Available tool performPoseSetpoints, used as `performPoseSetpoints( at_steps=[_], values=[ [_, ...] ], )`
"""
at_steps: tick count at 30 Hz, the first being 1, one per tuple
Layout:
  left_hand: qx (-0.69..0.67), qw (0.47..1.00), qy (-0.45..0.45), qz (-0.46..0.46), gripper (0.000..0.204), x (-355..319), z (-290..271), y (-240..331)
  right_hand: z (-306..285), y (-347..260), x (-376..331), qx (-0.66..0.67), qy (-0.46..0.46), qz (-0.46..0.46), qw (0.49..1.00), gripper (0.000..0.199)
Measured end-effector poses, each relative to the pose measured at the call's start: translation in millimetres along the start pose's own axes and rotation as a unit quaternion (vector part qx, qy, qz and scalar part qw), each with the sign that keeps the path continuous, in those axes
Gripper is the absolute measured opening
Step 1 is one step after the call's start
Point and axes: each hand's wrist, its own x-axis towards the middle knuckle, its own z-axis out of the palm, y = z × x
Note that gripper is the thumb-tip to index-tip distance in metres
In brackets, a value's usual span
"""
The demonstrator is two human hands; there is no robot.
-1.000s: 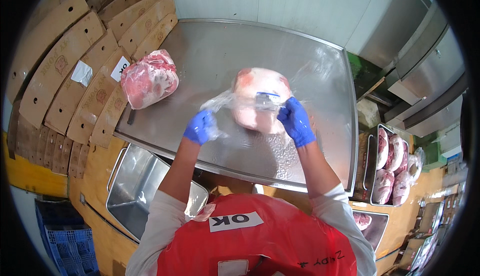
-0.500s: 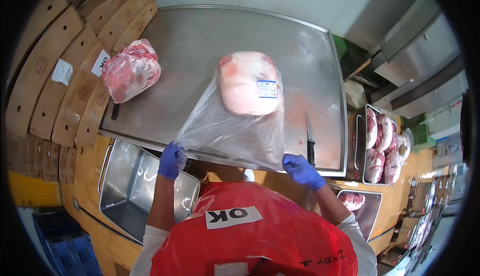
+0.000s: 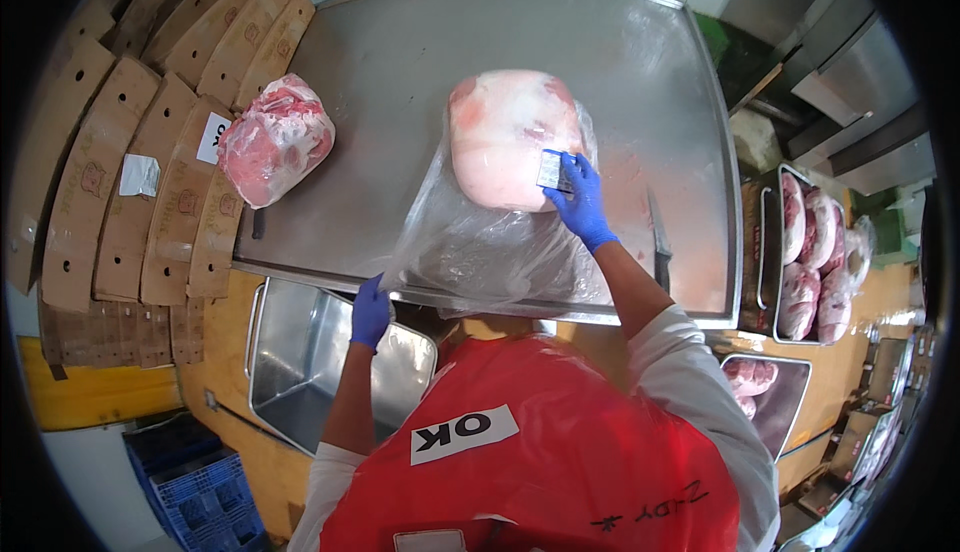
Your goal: The person handles large cuts of raw meat, removing them from plastic bags and placing them into metal trays. The person also wipes the stainless steel work surface with a cloth.
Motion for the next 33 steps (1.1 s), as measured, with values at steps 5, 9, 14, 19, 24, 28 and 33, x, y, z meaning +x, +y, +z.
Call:
performPoseSetpoints(
  at_steps=[5,9,14,19,24,28,33],
  values=[
    [0.182,0.970,-0.016,0.160,0.076,24,61,-18,14,-18,-71,0.066,-0.193,0.036,0.978,0.036],
    [-0.036,0.993,-0.107,0.035,0.110,38,122,76,39,-42,-97,0.109,-0.220,0.234,0.941,0.029],
    [-0.310,0.932,-0.114,-0.149,0.089,65,182,105,56,-49,-77,0.176,-0.224,0.410,0.867,0.029],
    [-0.353,0.868,-0.241,-0.255,0.031,103,200,122,46,-45,-75,0.422,-0.222,0.500,0.722,0.025],
    [-0.440,0.829,-0.259,-0.229,0.030,125,244,117,3,-32,-65,0.400,-0.242,0.426,0.775,0.030],
    [-0.311,0.924,-0.171,-0.144,0.017,137,266,94,-4,43,-64,0.133,-0.059,0.411,0.900,0.038],
    [-0.388,0.881,-0.201,-0.182,0.009,118,243,119,17,104,-8,0.175,0.097,0.416,0.887,0.053]
  ],
)
